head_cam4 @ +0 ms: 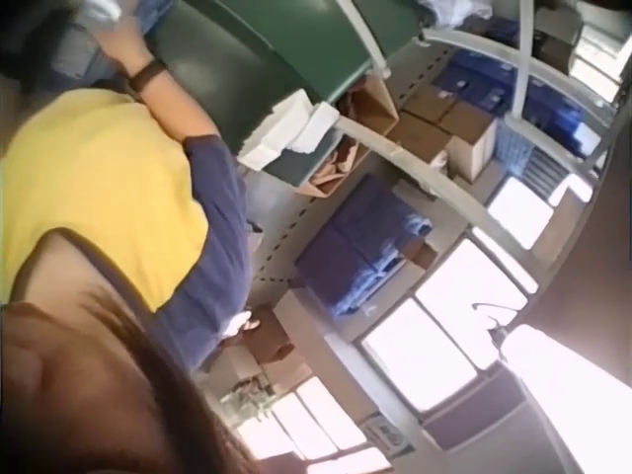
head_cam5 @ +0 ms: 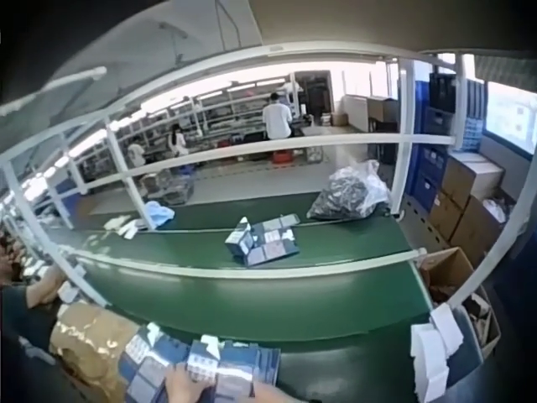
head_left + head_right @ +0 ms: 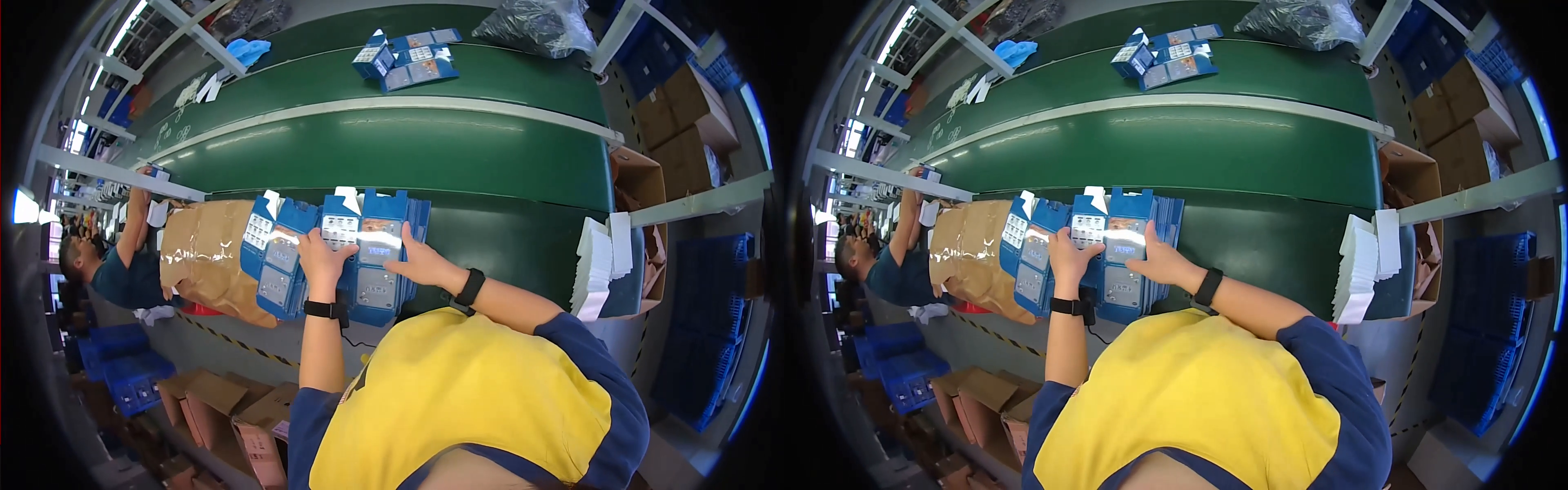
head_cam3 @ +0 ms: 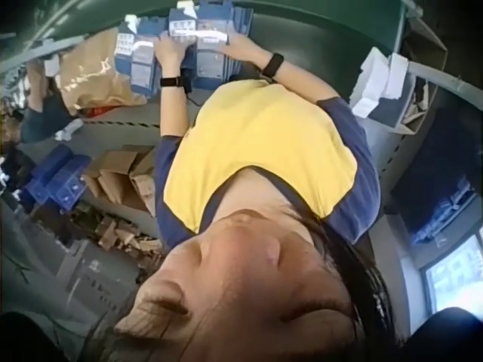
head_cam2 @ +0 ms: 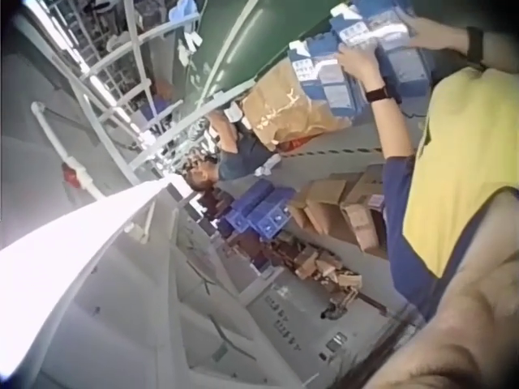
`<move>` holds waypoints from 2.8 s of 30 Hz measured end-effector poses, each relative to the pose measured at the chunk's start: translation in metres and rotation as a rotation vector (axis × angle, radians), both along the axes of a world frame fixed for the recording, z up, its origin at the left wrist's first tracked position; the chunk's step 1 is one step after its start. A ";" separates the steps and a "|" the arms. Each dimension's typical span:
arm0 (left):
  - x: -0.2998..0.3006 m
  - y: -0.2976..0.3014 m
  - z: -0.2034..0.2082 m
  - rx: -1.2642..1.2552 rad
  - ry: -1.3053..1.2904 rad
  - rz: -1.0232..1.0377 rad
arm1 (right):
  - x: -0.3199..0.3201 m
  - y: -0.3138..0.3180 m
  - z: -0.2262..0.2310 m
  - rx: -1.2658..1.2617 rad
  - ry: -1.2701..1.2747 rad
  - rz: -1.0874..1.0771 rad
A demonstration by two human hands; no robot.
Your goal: The person picks up a stack of flat blue boxes and places them on the table, then repeatedly folds the boxes into shape and places them on the table.
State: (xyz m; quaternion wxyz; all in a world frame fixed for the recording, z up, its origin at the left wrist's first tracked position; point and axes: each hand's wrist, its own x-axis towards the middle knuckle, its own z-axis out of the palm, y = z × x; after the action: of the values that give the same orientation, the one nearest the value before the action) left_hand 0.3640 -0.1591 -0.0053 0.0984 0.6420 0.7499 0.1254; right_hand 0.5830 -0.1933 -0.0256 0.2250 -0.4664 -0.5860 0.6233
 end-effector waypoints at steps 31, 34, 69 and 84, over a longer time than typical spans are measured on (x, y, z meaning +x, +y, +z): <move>0.311 -0.043 0.032 -0.255 -1.181 -0.535 | 0.212 -0.152 0.004 0.970 -0.037 -0.867; 0.328 -0.046 0.043 -0.291 -1.099 -0.611 | 0.225 -0.150 0.018 0.615 0.385 -0.850; 0.157 0.007 0.077 0.361 -0.824 -1.009 | 0.125 0.003 0.116 0.248 0.594 -0.465; 0.132 0.019 0.081 0.413 -0.854 -1.118 | 0.108 0.010 0.129 0.464 0.182 -0.421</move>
State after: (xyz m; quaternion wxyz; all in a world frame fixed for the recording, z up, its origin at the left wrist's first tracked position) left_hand 0.4963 -0.1403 0.0761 0.3082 0.8294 0.1678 0.4347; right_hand 0.6909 -0.1836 0.1035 0.5005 -0.4561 -0.5807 0.4519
